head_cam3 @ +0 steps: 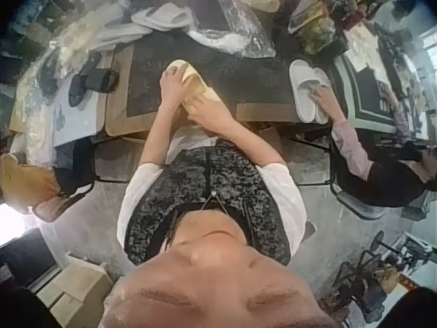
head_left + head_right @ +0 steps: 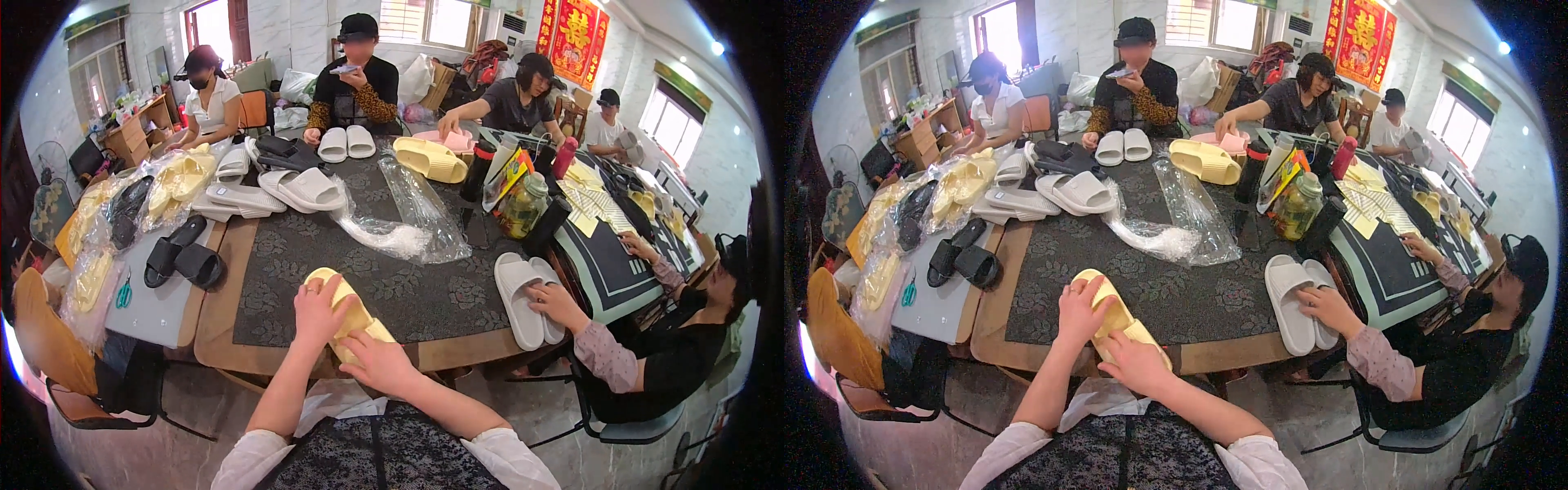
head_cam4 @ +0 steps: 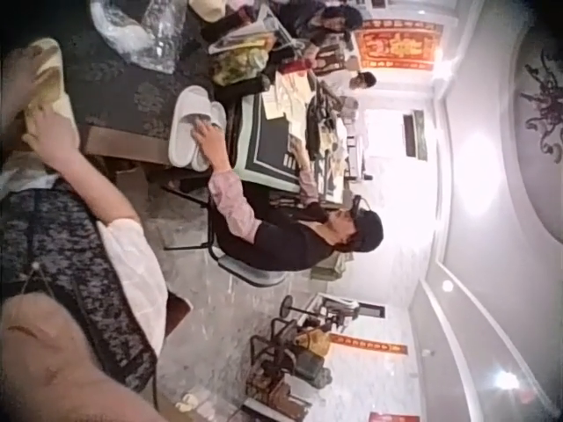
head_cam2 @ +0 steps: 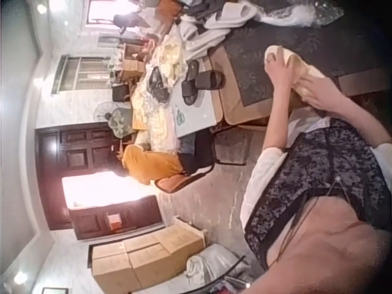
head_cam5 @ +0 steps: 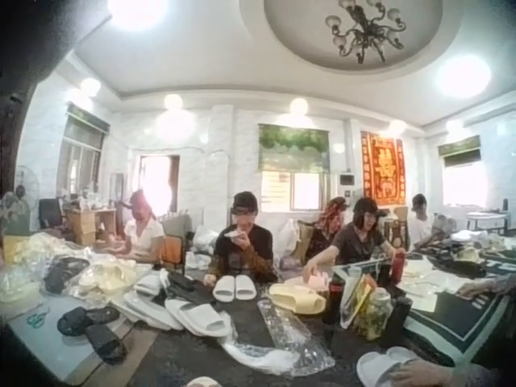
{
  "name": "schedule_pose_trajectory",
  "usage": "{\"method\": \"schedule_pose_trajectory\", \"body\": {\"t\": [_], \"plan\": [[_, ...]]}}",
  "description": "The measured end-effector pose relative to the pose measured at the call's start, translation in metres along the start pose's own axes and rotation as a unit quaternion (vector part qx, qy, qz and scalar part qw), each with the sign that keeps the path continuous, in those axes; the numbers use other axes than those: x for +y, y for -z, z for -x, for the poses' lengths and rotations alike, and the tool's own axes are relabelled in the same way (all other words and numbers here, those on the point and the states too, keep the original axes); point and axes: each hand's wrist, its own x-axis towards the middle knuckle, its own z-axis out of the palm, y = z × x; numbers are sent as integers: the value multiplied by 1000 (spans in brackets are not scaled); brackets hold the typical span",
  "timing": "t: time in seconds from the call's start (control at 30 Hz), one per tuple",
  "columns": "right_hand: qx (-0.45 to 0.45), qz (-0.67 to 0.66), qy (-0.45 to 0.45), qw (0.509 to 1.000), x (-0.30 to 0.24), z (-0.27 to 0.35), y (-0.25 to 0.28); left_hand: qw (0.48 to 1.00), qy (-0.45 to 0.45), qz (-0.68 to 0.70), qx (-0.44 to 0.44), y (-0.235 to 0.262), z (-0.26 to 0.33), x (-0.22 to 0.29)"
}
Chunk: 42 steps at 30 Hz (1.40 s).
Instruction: Trimming excess material and inspecting molded plastic slippers.
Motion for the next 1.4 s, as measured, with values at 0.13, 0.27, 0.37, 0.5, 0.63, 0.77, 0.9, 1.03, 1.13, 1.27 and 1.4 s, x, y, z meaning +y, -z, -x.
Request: {"method": "schedule_pose_trajectory", "body": {"t": [0.13,0.27,0.37,0.5,0.63,0.77,0.9,1.03,1.13,1.27,1.4], "plan": [[34,80,-33,996,13,-4,-8,996,82,-14,14,16,15,2],[126,75,-73,987,19,-1,-11,990,128,-22,-47,40,34,23],[218,54,-107,969,23,2,-12,985,159,6,-63,50,41,31],[181,95,-195,959,40,15,10,981,184,-53,2,58,42,5],[218,105,-187,952,83,36,38,993,111,-34,28,91,34,-33],[241,105,-123,957,107,39,42,995,-39,67,-63,80,19,-33],[256,54,-96,960,93,23,27,970,-136,149,-138,25,3,-7],[242,39,-59,968,76,5,24,972,-130,173,-94,-26,-2,-4],[294,-189,-197,916,107,0,25,968,-127,194,-91,-33,-6,-6],[347,-136,-302,877,191,-20,28,967,-109,221,-60,-35,-1,-4],[336,-107,-316,881,255,-43,16,966,-102,235,-46,-39,-3,-1]]}}
